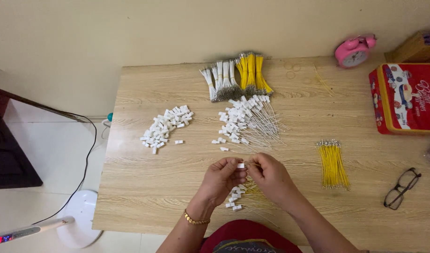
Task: Manually attaching small white plastic connectors to the ends of yellow and white electrical wires.
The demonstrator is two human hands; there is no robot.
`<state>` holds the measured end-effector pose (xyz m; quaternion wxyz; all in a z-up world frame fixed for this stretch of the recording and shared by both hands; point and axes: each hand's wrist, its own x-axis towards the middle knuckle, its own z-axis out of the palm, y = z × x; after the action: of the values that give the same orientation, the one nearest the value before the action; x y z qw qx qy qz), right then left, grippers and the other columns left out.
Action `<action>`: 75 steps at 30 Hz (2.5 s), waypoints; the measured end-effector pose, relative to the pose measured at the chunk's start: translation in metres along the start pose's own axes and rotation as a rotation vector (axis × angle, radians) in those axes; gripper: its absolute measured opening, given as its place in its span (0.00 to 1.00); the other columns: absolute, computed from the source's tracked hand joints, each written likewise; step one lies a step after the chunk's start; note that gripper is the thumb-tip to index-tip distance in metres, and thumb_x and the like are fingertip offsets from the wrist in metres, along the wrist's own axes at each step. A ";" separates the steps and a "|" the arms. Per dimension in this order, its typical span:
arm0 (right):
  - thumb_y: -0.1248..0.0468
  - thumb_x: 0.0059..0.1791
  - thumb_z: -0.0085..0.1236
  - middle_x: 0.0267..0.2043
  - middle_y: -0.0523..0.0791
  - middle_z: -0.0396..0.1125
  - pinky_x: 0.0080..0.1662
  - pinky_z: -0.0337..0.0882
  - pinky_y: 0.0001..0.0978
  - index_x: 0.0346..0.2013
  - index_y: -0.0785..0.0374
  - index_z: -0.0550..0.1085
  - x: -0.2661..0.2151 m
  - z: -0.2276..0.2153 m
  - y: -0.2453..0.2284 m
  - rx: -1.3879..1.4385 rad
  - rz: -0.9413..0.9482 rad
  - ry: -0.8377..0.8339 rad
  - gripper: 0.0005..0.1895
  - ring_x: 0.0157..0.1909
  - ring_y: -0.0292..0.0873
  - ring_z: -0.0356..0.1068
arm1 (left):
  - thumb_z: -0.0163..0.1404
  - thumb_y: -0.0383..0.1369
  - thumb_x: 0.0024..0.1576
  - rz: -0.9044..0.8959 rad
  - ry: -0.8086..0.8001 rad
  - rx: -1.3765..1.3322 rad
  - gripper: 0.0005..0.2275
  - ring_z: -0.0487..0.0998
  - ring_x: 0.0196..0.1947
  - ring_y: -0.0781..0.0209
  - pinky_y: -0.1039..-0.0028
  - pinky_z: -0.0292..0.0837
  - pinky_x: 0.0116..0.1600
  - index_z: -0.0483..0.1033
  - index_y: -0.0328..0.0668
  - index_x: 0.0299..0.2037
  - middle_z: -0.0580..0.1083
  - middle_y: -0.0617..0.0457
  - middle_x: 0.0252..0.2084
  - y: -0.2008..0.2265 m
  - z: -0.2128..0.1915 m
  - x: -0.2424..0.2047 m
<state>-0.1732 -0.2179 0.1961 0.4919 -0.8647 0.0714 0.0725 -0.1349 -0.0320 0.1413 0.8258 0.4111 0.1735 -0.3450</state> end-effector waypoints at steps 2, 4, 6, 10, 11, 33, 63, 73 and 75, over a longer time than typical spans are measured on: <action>0.61 0.50 0.57 0.30 0.53 0.71 0.42 0.74 0.46 0.36 0.60 0.76 0.002 -0.002 -0.003 0.017 0.001 -0.005 0.06 0.38 0.56 0.76 | 0.55 0.36 0.62 0.006 -0.002 0.015 0.11 0.86 0.35 0.53 0.68 0.84 0.41 0.78 0.36 0.46 0.81 0.39 0.36 0.001 -0.002 0.003; 0.62 0.49 0.56 0.30 0.54 0.71 0.42 0.74 0.47 0.35 0.61 0.76 0.002 -0.004 -0.010 0.035 0.003 -0.007 0.06 0.37 0.57 0.75 | 0.55 0.36 0.62 0.010 -0.006 0.032 0.11 0.85 0.35 0.53 0.68 0.84 0.41 0.78 0.36 0.46 0.81 0.40 0.36 0.003 -0.001 0.003; 0.62 0.49 0.56 0.32 0.52 0.74 0.44 0.75 0.45 0.37 0.59 0.78 0.001 -0.008 -0.023 0.055 -0.019 0.013 0.06 0.40 0.55 0.77 | 0.56 0.36 0.61 0.029 0.003 0.079 0.10 0.85 0.35 0.54 0.68 0.84 0.41 0.79 0.37 0.44 0.81 0.41 0.36 0.008 0.005 0.002; 0.62 0.50 0.56 0.34 0.53 0.74 0.44 0.75 0.46 0.38 0.60 0.77 0.004 -0.002 -0.011 0.041 -0.010 0.002 0.06 0.41 0.56 0.77 | 0.56 0.35 0.61 0.015 0.007 0.097 0.09 0.85 0.34 0.54 0.69 0.84 0.41 0.78 0.37 0.43 0.82 0.42 0.36 0.004 0.005 0.001; 0.62 0.50 0.56 0.34 0.54 0.73 0.44 0.74 0.47 0.39 0.60 0.77 0.004 -0.001 -0.011 0.017 -0.025 -0.001 0.06 0.42 0.57 0.76 | 0.56 0.35 0.61 0.019 0.016 0.091 0.09 0.85 0.34 0.54 0.69 0.85 0.41 0.78 0.36 0.43 0.82 0.42 0.36 0.003 0.005 0.000; 0.60 0.54 0.49 0.44 0.54 0.75 0.53 0.73 0.54 0.46 0.56 0.77 0.024 0.002 0.032 -0.159 0.080 -0.091 0.11 0.52 0.60 0.74 | 0.59 0.38 0.53 0.509 0.295 1.800 0.09 0.82 0.41 0.46 0.59 0.81 0.44 0.83 0.56 0.43 0.74 0.53 0.42 0.013 -0.071 0.092; 0.69 0.47 0.63 0.22 0.43 0.66 0.31 0.64 0.27 0.36 0.65 0.82 -0.001 -0.032 -0.032 0.335 0.052 0.025 0.05 0.28 0.35 0.61 | 0.59 0.27 0.59 0.450 -0.056 0.533 0.10 0.75 0.30 0.68 0.79 0.75 0.37 0.80 0.33 0.49 0.75 0.51 0.29 0.040 0.050 -0.031; 0.67 0.46 0.66 0.25 0.51 0.72 0.32 0.71 0.33 0.37 0.65 0.83 -0.004 -0.036 -0.040 0.261 0.052 0.101 0.07 0.30 0.40 0.68 | 0.55 0.29 0.61 0.308 -0.029 0.307 0.10 0.82 0.35 0.61 0.74 0.83 0.42 0.78 0.32 0.49 0.79 0.47 0.37 0.029 0.028 -0.015; 0.66 0.47 0.64 0.26 0.48 0.67 0.33 0.68 0.31 0.37 0.66 0.83 -0.005 -0.037 -0.040 0.264 0.062 0.095 0.07 0.32 0.40 0.65 | 0.53 0.30 0.63 0.276 -0.058 0.243 0.09 0.83 0.38 0.60 0.73 0.83 0.44 0.76 0.33 0.49 0.79 0.46 0.41 0.026 0.025 -0.011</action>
<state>-0.1679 -0.2295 0.2495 0.5949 -0.7923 0.1302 0.0364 -0.1244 -0.0360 0.1770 0.8142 0.5177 0.0487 -0.2584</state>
